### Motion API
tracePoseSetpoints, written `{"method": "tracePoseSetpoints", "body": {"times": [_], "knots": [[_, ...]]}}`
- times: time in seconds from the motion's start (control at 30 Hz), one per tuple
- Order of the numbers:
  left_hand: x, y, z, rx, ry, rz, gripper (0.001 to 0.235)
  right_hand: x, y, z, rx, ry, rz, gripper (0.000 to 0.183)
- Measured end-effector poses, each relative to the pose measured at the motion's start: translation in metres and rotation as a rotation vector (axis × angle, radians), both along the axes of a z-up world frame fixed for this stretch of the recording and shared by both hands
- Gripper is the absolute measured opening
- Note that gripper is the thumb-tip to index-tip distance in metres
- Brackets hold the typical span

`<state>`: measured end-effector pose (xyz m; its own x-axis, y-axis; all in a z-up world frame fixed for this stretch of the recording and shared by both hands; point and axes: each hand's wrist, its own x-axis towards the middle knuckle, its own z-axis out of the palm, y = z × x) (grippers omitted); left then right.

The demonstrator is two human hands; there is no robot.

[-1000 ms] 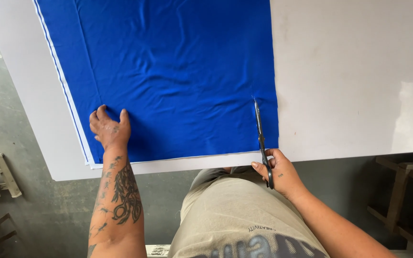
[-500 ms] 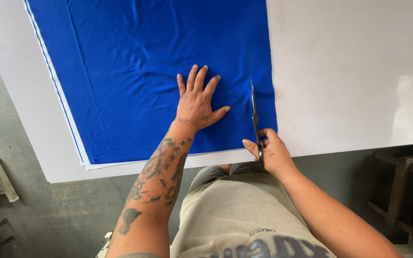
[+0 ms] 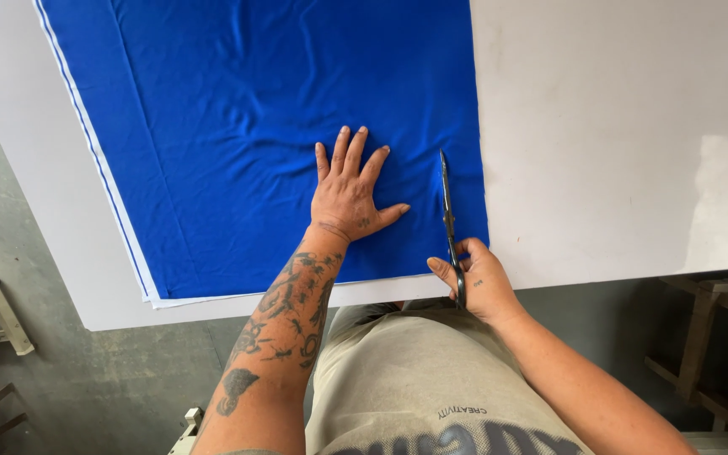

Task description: Cutting long strips of blue fabric using large industrial scissors on a cutting table

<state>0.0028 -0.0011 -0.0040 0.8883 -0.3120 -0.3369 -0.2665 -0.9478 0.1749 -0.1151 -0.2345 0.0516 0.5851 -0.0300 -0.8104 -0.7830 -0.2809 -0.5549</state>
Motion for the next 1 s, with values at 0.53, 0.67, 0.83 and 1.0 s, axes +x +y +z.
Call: {"method": "tracePoseSetpoints", "body": {"times": [0.53,0.67,0.83,1.0], "knots": [[0.006,0.001,0.007,0.007,0.086,-0.005,0.103,0.032,0.004,-0.011,-0.047,-0.043,-0.015,0.067],[0.006,0.000,0.008,0.004,0.087,-0.009,0.103,0.037,0.003,-0.004,-0.024,-0.027,-0.022,0.067],[0.006,0.001,0.007,0.000,0.089,-0.008,0.101,0.061,0.002,-0.008,-0.003,-0.044,0.005,0.078],[0.006,0.002,0.004,0.008,0.091,-0.017,0.102,0.080,0.008,-0.005,-0.007,-0.076,-0.020,0.076]]}}
